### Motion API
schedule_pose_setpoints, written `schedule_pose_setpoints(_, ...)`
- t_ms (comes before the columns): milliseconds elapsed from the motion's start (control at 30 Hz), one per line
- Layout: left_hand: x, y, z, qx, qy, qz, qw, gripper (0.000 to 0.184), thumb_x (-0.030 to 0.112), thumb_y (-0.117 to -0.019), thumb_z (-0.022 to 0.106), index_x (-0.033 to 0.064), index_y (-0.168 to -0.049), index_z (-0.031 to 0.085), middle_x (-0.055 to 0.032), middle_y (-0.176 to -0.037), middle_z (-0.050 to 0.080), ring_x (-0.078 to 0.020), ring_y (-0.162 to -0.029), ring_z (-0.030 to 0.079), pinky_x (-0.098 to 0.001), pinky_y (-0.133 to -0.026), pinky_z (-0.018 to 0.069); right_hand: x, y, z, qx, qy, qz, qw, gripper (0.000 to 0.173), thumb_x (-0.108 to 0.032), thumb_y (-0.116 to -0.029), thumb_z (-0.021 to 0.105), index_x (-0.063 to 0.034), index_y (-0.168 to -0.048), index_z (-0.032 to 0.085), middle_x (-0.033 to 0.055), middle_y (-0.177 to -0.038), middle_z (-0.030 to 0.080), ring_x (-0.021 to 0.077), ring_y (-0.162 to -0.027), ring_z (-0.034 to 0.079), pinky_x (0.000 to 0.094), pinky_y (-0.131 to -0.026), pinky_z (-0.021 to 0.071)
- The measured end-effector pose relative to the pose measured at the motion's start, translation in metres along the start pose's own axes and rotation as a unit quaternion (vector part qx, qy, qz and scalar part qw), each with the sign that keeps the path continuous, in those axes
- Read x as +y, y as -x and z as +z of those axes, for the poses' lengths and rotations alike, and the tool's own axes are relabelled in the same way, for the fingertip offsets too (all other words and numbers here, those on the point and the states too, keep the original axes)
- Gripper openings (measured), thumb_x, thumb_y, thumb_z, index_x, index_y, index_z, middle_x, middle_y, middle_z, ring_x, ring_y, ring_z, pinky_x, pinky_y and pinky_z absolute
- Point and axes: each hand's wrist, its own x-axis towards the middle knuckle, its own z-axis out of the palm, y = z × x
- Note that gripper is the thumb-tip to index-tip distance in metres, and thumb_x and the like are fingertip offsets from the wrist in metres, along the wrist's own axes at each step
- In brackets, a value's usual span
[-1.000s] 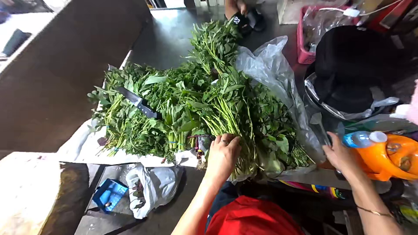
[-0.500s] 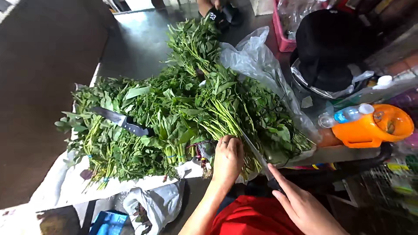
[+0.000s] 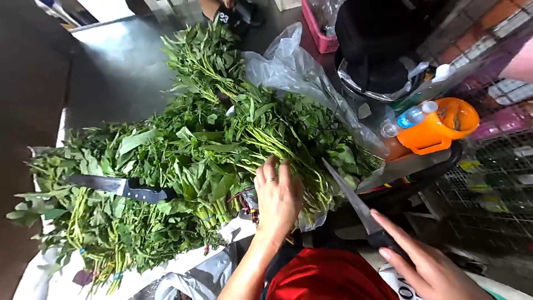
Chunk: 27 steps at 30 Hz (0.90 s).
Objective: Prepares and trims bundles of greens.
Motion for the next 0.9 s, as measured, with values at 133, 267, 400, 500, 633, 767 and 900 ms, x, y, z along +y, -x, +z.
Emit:
schedule_pose_setpoints(133,-0.009,-0.022,0.019,-0.158,-0.022,0.143,0.977,0.034,0.036,-0.1039,0.055,0.0133,-0.12,0.074,-0.008,-0.138,0.065,-0.035,-0.145,0.044,-0.0714,-0.118,0.0209,0.01,-0.028,0.014,0.061,0.093,-0.007,0.994,0.058,-0.025,-0.1023,0.052,-0.0162,-0.159,0.041,0.0167,-0.109,0.073,0.0352,-0.081,0.073,0.0547,-0.069,0.0601)
schedule_pose_setpoints(267,-0.023,-0.008,0.027,-0.104,0.006,0.13,0.986,0.031,0.028,-0.1019,0.059,0.0047,-0.09,0.075,-0.0109,-0.099,0.075,-0.0307,-0.11,0.071,-0.0681,-0.114,0.033,-0.006,-0.035,0.008,-0.002,0.117,0.019,0.993,0.059,-0.023,-0.1037,0.053,-0.0161,-0.16,0.037,0.0189,-0.105,0.072,0.0387,-0.084,0.073,0.0557,-0.073,0.0595)
schedule_pose_setpoints(400,-0.028,0.0,0.033,-0.091,0.003,0.113,0.989,0.022,0.015,-0.0945,0.062,0.0062,-0.111,0.073,-0.0171,-0.103,0.07,-0.0345,-0.101,0.069,-0.0551,-0.101,0.0493,-0.016,-0.032,0.01,-0.047,0.083,0.054,0.994,0.058,-0.023,-0.1059,0.049,-0.0156,-0.162,0.034,0.0179,-0.106,0.072,0.0338,-0.08,0.072,0.0511,-0.072,0.06)
schedule_pose_setpoints(500,-0.025,0.0,0.032,-0.138,-0.016,0.088,0.986,0.041,0.011,-0.0929,0.061,0.0178,-0.132,0.07,-0.0222,-0.124,0.062,-0.0397,-0.116,0.061,-0.0555,-0.099,0.0481,-0.029,-0.028,0.01,-0.073,0.062,0.07,0.993,0.057,-0.023,-0.1069,0.046,-0.0143,-0.162,0.033,0.0185,-0.106,0.071,0.032,-0.074,0.07,0.0494,-0.067,0.0597)
schedule_pose_setpoints(633,-0.027,0.004,0.038,-0.107,0.004,0.068,0.992,0.035,0.015,-0.0922,0.064,0.0082,-0.126,0.071,-0.0233,-0.13,0.06,-0.0408,-0.121,0.059,-0.0542,-0.101,0.0489,-0.042,-0.024,0.009,-0.065,0.078,0.061,0.993,0.057,-0.021,-0.1057,0.046,-0.0099,-0.161,0.035,0.0205,-0.104,0.071,0.0356,-0.076,0.071,0.0525,-0.068,0.0589)
schedule_pose_setpoints(767,-0.025,0.005,0.04,-0.092,0.022,0.049,0.994,0.033,0.019,-0.0912,0.068,-0.0011,-0.118,0.069,-0.0231,-0.13,0.061,-0.04,-0.122,0.06,-0.0536,-0.103,0.0482,-0.053,-0.025,0.004,-0.09,0.11,0.068,0.988,0.058,-0.022,-0.1061,0.047,-0.0103,-0.161,0.034,0.0226,-0.102,0.07,0.0403,-0.08,0.07,0.0553,-0.07,0.0581)
schedule_pose_setpoints(900,-0.025,0.005,0.042,-0.092,0.024,0.05,0.994,0.032,0.015,-0.0896,0.066,-0.0028,-0.116,0.069,-0.0227,-0.131,0.061,-0.0396,-0.123,0.059,-0.0521,-0.104,0.0476,-0.064,-0.031,0.004,-0.11,0.155,0.082,0.978,0.058,-0.022,-0.107,0.048,-0.0131,-0.162,0.032,0.0223,-0.099,0.069,0.0407,-0.08,0.07,0.0542,-0.07,0.0583)
